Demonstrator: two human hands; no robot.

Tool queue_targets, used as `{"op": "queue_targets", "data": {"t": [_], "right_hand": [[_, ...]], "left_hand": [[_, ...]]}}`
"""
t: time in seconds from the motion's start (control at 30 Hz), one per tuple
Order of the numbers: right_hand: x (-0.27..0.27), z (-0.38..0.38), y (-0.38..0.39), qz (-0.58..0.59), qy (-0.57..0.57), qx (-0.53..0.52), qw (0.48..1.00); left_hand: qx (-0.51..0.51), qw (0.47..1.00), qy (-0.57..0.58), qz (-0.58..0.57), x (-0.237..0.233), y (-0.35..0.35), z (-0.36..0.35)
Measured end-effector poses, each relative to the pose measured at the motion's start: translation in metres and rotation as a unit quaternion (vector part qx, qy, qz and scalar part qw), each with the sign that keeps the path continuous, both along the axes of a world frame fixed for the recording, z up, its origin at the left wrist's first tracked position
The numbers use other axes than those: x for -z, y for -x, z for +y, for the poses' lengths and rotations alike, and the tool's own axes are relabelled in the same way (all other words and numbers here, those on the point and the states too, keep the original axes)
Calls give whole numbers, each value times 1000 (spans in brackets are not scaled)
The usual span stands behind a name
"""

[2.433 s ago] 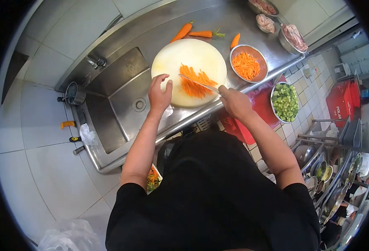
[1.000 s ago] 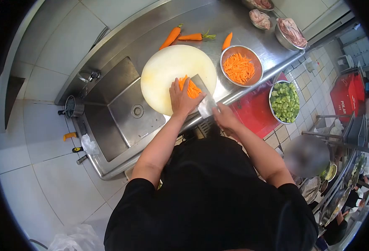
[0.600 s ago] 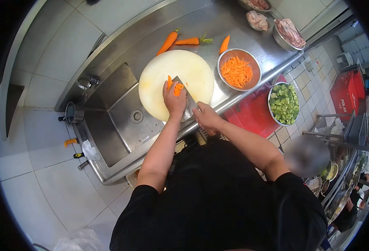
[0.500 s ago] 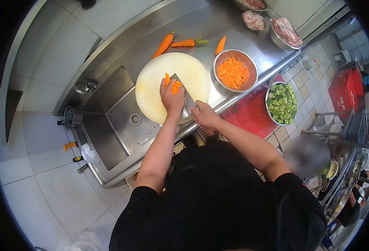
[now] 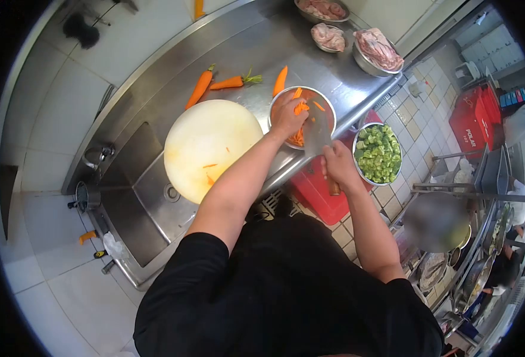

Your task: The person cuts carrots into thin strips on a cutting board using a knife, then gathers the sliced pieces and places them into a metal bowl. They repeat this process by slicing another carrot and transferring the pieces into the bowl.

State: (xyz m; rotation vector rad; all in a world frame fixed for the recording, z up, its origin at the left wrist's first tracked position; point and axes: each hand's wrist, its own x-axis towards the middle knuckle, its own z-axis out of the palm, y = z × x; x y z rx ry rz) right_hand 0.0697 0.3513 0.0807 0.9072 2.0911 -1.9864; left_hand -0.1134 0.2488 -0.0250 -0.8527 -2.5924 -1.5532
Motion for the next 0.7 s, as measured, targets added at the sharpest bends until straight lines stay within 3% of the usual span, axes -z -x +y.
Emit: {"op": "queue_targets", "data": {"t": [0.1,0.17,0.3,0.37,0.53,0.7], "right_hand": [[-2,29,-13,-35,-35,14,999],[1,40,-16,-43,-32,28,998],[6,45,-8,-40,-18,18,999],[6,41,-5,-31,-9,11,999],[-16,36,-11,-33,-3,-30,999],[-26,46,-32,-47,-5,-47,998]], "left_hand": [[-10,995,93,-38,24,10,3],[-13,996,80,-27,29,15,11],[2,1000,-15,-25,-24,-11,36],[66,995,-63,50,-28,-24,52],[101,993,11,62,-19,-20,67],[67,995,61,31,6,1,52]]}}
